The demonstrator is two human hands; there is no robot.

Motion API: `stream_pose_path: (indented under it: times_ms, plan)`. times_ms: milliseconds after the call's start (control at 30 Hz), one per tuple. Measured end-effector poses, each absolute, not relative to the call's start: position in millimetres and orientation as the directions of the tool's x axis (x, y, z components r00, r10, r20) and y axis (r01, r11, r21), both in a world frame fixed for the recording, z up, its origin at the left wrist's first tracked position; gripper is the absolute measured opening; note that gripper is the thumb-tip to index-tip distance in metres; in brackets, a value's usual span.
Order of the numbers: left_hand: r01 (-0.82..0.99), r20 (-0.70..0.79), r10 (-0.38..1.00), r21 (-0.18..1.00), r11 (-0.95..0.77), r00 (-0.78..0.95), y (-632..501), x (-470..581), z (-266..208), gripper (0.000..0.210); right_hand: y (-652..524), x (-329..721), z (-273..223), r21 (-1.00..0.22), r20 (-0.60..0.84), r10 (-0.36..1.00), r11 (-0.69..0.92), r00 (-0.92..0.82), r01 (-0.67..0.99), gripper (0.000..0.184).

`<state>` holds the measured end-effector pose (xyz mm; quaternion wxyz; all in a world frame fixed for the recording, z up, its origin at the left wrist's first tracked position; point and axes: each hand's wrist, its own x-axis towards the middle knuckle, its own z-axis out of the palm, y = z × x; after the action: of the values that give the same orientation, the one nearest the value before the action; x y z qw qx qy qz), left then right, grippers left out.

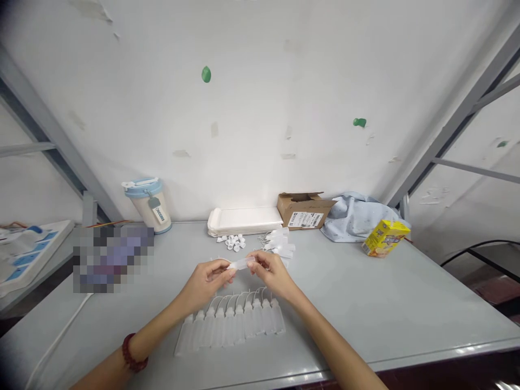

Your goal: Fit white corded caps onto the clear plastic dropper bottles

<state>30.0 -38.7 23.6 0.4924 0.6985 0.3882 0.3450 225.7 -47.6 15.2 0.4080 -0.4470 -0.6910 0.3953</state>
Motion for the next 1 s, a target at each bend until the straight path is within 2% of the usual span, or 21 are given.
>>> stream_pose_path:
  times_ms: [167, 300, 500, 700, 900, 1000]
  plan:
    - [0.063, -0.058, 0.829, 0.998, 0.027, 0.557, -32.7, 27.5, 21.0, 0.038, -48.2, 225.0, 17.3, -0.894, 0.265, 0.926, 0.340, -0.270, 0.290, 0.023]
    - [0.076, -0.101, 0.831, 0.995, 0.071, 0.548, -31.8, 24.8, 18.7, 0.037, -49.7, 223.2, 16.8, -0.878, 0.250, 0.926, 0.339, -0.282, 0.337, 0.023]
    - [0.176, -0.023, 0.848, 0.981, -0.083, 0.530, -32.9, 24.9, 21.4, 0.034, -50.7, 222.9, 13.8, -0.772, 0.297, 0.906, 0.413, -0.300, 0.484, 0.020]
    - [0.261, 0.048, 0.869, 0.944, -0.199, 0.492, -35.0, 25.9, 21.7, 0.025, -50.6, 222.5, 14.4, -0.760, 0.287, 0.907, 0.411, -0.308, 0.504, 0.027]
    - [0.433, 0.290, 0.842, 0.754, -0.494, 0.455, -38.1, 24.7, 22.3, 0.016, -50.9, 219.1, 10.2, -0.839, 0.197, 0.943, 0.303, -0.267, 0.452, 0.036]
    - [0.438, 0.348, 0.798, 0.693, -0.572, 0.492, -37.6, 23.9, 21.2, 0.016, -50.2, 216.9, 8.2, -0.935, 0.082, 0.968, 0.157, -0.237, 0.318, 0.041]
